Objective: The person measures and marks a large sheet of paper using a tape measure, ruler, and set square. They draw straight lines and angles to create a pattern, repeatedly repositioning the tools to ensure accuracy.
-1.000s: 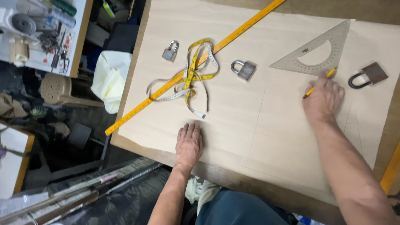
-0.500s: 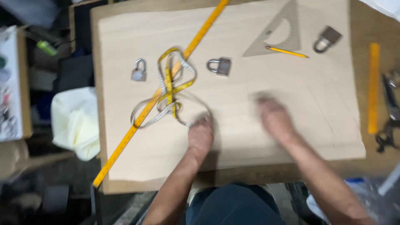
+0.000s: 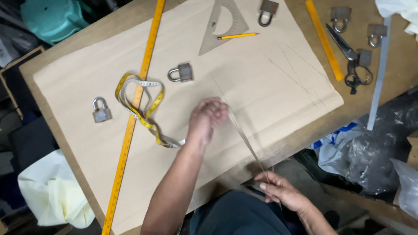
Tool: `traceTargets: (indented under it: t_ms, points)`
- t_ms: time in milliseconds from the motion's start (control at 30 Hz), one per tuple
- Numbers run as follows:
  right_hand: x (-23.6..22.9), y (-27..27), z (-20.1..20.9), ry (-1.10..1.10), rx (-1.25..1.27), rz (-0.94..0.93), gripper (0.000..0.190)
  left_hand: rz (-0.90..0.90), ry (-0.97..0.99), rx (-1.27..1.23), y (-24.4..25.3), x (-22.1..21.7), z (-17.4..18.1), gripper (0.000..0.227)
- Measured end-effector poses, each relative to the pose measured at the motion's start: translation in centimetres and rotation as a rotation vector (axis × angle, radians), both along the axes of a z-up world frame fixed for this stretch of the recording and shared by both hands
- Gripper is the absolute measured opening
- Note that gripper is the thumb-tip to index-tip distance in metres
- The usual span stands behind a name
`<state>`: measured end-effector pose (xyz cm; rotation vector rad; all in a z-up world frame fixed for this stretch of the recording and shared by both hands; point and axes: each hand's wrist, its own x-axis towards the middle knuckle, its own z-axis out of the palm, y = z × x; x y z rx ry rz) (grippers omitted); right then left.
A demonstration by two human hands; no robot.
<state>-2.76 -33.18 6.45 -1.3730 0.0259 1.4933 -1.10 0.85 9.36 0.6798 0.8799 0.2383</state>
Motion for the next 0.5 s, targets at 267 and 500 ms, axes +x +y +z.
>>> traceTargets:
  t_ms: [267,500]
  points:
    - [-1.8,-2.4,-7.5,-0.154,-0.350,0.045,0.044,-0.187,0.209,0.787,0.5,1.5,-6.3,0.040]
    - [-0.9,-0.9,-4.5,-0.052,-0.438,-0.041,0.060,-0.596,0.263,2.081,-0.9,-1.0,-8.3,0.061]
